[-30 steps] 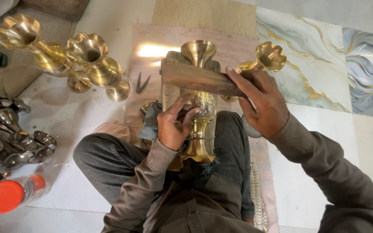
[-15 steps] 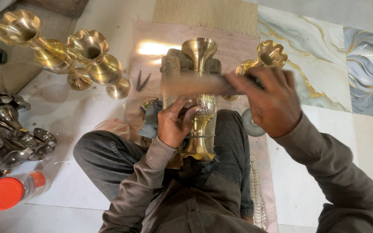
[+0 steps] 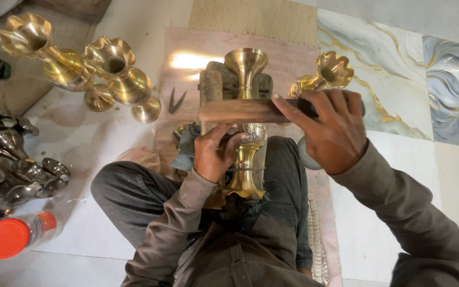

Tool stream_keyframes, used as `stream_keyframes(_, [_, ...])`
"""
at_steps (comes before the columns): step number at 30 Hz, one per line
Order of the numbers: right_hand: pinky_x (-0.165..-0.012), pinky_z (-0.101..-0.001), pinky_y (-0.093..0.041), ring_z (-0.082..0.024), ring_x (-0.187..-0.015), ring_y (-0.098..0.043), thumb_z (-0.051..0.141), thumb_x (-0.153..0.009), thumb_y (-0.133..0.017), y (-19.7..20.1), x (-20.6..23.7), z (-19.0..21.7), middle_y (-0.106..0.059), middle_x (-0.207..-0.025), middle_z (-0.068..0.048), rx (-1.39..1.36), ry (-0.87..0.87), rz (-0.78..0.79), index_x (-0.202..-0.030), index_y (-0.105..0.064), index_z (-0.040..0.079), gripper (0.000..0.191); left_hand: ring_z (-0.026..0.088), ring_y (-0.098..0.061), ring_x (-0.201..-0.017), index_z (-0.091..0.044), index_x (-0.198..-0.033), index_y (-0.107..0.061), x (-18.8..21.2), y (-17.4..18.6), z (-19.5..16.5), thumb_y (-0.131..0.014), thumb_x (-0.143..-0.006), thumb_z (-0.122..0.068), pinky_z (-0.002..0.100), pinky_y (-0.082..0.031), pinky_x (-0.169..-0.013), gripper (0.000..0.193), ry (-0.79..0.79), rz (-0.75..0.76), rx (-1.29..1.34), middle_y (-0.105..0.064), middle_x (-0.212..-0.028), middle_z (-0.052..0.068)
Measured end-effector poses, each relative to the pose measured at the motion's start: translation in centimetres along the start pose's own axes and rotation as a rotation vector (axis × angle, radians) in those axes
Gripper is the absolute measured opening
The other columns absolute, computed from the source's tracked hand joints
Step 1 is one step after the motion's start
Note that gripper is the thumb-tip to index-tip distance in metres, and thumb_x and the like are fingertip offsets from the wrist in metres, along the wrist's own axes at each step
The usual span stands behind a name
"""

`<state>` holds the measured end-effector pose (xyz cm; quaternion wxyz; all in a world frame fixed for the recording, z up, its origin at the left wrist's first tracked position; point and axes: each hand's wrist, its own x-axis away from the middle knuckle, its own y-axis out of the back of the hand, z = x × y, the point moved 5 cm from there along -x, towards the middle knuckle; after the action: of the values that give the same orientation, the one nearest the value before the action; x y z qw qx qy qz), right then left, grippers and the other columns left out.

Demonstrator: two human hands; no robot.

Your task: The person sits cross-legged on the floor with a brass vase clamped to a wooden block and engraves decorative patterns into its surface. They hold a chisel against the metal and strike it with a wooden mallet, rotating the vase to work different areas of the design.

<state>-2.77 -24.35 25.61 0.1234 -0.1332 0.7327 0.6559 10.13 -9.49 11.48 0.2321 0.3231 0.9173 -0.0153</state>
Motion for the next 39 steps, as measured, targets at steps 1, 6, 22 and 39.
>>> stream_keyframes(1, [-0.098, -0.0465, -0.040, -0.030, -0.110, -0.058, -0.006, -0.089, -0.065, 0.0, 0.1, 0.0, -0.060, -0.122, -0.013, -0.016, 0.004, -0.034, -0.148, -0.063, 0.019, 0.064, 0.021, -0.080, -0.097, -0.002, -0.119, -0.070, 0.0, 0.0, -0.2, -0.075, -0.093, 0.002, 0.031, -0.064, -0.079, 0.026, -0.024, 0.004, 0.006, -0.079, -0.103, 0.016])
stream_keyframes(6, [-0.100, -0.0450, -0.042, -0.031, -0.112, -0.057, -0.004, -0.092, -0.065, -0.2, 0.4, 0.0, -0.058, -0.128, -0.014, -0.195, -0.052, -0.078, -0.151, -0.057, 0.017, 0.063, 0.020, -0.079, -0.095, -0.002, -0.123, -0.067, -0.1, 0.0, -0.2, -0.075, -0.092, -0.001, 0.030, -0.064, -0.078, 0.032, 0.024, 0.005, 0.085, -0.078, -0.105, 0.015])
stream_keyframes(22, [-0.096, -0.0473, -0.043, -0.033, -0.107, -0.058, -0.004, -0.091, -0.065, -0.2, 0.5, 0.5, -0.061, -0.122, -0.013, -0.094, -0.024, -0.091, -0.147, -0.063, 0.017, 0.060, 0.021, -0.080, -0.092, -0.002, -0.117, -0.071, 0.0, 0.3, 0.5, -0.077, -0.091, -0.001, 0.032, -0.063, -0.075, 0.027, -0.053, 0.029, 0.007, -0.078, -0.105, 0.015])
stream_keyframes(39, [-0.097, -0.0420, -0.044, -0.030, -0.113, -0.056, -0.004, -0.088, -0.062, 0.3, 0.6, 0.6, -0.056, -0.125, -0.015, -0.372, -0.081, -0.121, -0.147, -0.055, 0.014, 0.062, 0.021, -0.079, -0.096, -0.005, -0.120, -0.070, -0.2, 0.6, 0.6, -0.074, -0.095, -0.003, 0.032, -0.064, -0.078, 0.026, -0.094, 0.115, 0.030, -0.077, -0.107, 0.014])
